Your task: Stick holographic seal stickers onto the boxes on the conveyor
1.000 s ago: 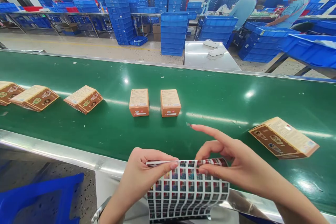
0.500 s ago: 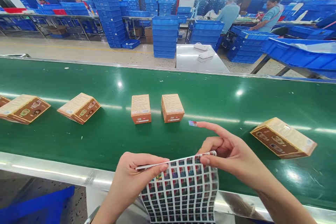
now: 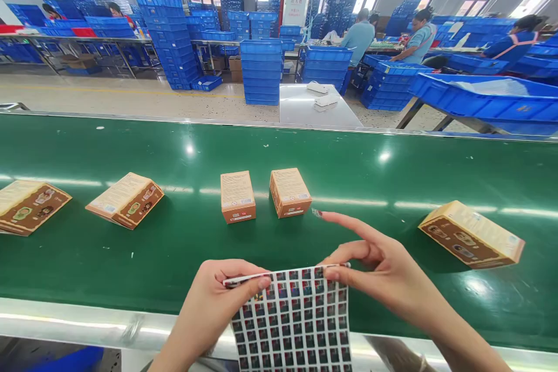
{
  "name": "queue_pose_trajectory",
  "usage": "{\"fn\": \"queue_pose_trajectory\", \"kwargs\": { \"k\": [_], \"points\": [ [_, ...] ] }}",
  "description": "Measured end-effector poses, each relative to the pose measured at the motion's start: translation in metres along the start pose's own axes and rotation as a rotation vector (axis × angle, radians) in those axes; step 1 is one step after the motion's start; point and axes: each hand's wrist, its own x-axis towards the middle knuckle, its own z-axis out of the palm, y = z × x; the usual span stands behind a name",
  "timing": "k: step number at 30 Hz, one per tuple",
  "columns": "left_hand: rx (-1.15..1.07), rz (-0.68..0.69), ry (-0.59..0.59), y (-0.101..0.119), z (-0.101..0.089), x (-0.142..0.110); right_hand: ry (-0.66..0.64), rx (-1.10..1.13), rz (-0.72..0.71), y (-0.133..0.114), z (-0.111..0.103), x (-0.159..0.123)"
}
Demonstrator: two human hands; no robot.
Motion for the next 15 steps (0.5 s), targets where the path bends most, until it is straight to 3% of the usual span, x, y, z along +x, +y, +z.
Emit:
{"fn": "queue_pose_trajectory", "kwargs": {
  "k": [3,7,10,15],
  "points": [
    [0.057,0.069,-0.115,0.005,-0.003,0.019,0.069,0.088,-0.014,0.003,-0.022,0.023],
    [0.235,0.337,-0.300,0.013,0.011,0.054,0.391,0.293,-0.045,0.019,-0.044,0.074],
    [0.376,0.472,-0.313,0.017,0.031,0.076,0.475,0.329,-0.024,0.032,-0.046,0.106],
    [0.451,0.526,-0.366,0.018,0.057,0.091,0.590,0.381,-0.015,0.043,-0.040,0.126]
  ]
}}
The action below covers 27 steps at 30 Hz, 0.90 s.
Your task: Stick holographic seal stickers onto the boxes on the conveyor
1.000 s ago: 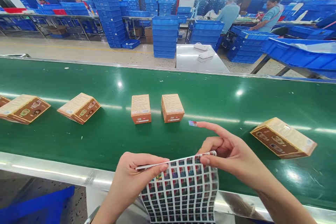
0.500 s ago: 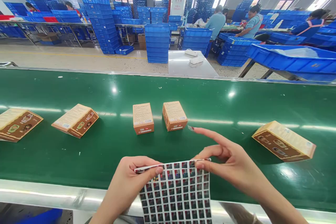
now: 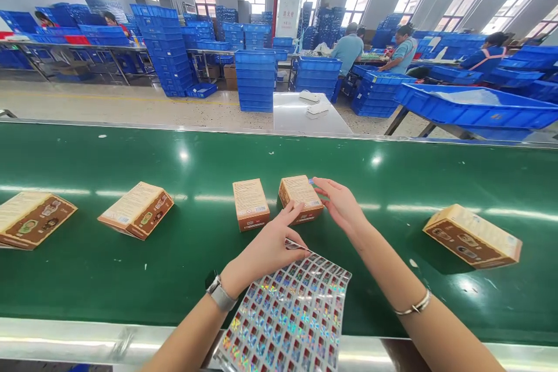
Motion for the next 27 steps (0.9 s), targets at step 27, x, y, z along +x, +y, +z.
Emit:
{"fn": "queue_pose_trajectory", "kwargs": {
  "k": [27],
  "points": [
    [-0.088,-0.004,0.004,0.036,0.055,0.049,0.241,-0.649,-0.368,-0.014,-0.080,0.018]
  ]
}}
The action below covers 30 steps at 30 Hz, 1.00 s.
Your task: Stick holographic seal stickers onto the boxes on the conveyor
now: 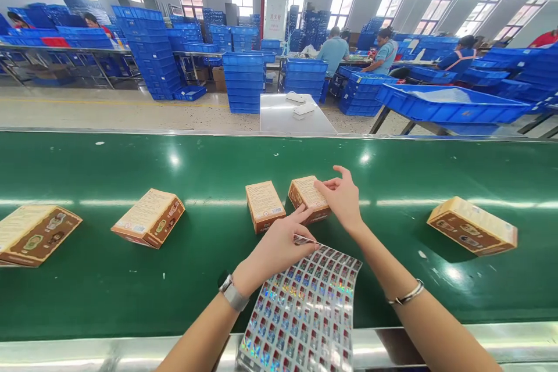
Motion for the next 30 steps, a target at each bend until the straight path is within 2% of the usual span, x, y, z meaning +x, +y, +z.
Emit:
{"fn": "queue_pose_trajectory", "kwargs": {
  "k": [4,8,9,11,12,14,16,19,22,27,30],
  "points": [
    [-0.045,-0.109,0.086,0.006,-0.013,-0.033,-0.043,-0.131,-0.089,-0.010,-0.010,0.008],
    [-0.253,-0.311,0.106,0.011,-0.028,-0.069,-0.179,-0.149,-0.282,-0.043,-0.024,-0.026],
    [-0.310,-0.345,0.113,0.011,-0.030,-0.076,-0.244,-0.139,-0.360,-0.052,-0.027,-0.040],
    [-0.372,-0.366,0.130,0.013,-0.033,-0.085,-0.447,-0.133,-0.680,-0.070,-0.032,-0.068],
    [-0.387,-0.364,0.138,0.014,-0.033,-0.088,-0.490,-0.130,-0.802,-0.078,-0.033,-0.080],
    [-0.410,-0.358,0.142,0.015,-0.034,-0.092,-0.489,-0.150,-0.981,-0.088,-0.031,-0.098],
    [-0.422,-0.358,0.139,0.017,-0.034,-0.094,-0.423,-0.193,-1.074,-0.094,-0.027,-0.108],
    [-0.392,-0.358,0.145,0.017,-0.034,-0.095,-0.345,-0.255,-1.191,-0.095,-0.021,-0.111],
    [-0.354,-0.358,0.147,0.017,-0.034,-0.095,-0.322,-0.307,-1.280,-0.093,-0.019,-0.114],
    [-0.299,-0.344,0.134,0.014,-0.038,-0.095,-0.304,-0.239,-1.179,-0.090,-0.016,-0.118],
    [-0.315,-0.350,0.117,0.013,-0.040,-0.094,-0.275,-0.231,-1.193,-0.086,-0.013,-0.120]
  ]
}}
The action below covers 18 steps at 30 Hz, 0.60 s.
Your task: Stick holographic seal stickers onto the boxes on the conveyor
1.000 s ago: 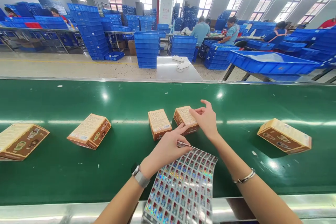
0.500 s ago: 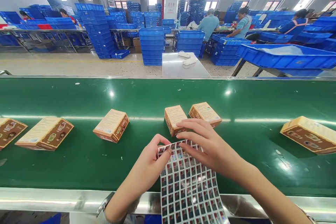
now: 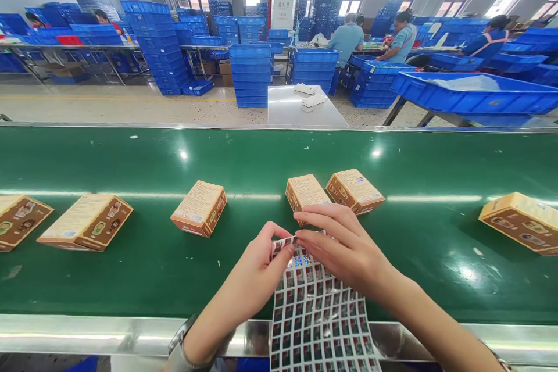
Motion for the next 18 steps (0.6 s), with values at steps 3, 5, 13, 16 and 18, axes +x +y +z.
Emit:
{"fn": "queue_pose_trajectory", "kwargs": {
  "k": [3,5,13,16,18],
  "points": [
    [-0.097,-0.018,-0.072,0.000,-0.001,0.002,0.010,-0.060,-0.069,-0.003,0.003,-0.004],
    [-0.161,-0.036,-0.128,-0.001,0.000,0.002,0.009,-0.036,-0.068,-0.005,0.001,-0.006],
    [-0.194,-0.025,-0.206,-0.006,-0.007,0.017,0.129,0.430,0.771,0.043,-0.022,-0.001],
    [-0.130,0.137,-0.213,0.001,-0.002,0.034,0.055,0.609,1.144,0.082,-0.013,-0.004],
    [-0.054,0.230,-0.207,0.006,0.009,0.052,-0.001,0.628,1.208,0.105,-0.005,-0.012]
  ]
}}
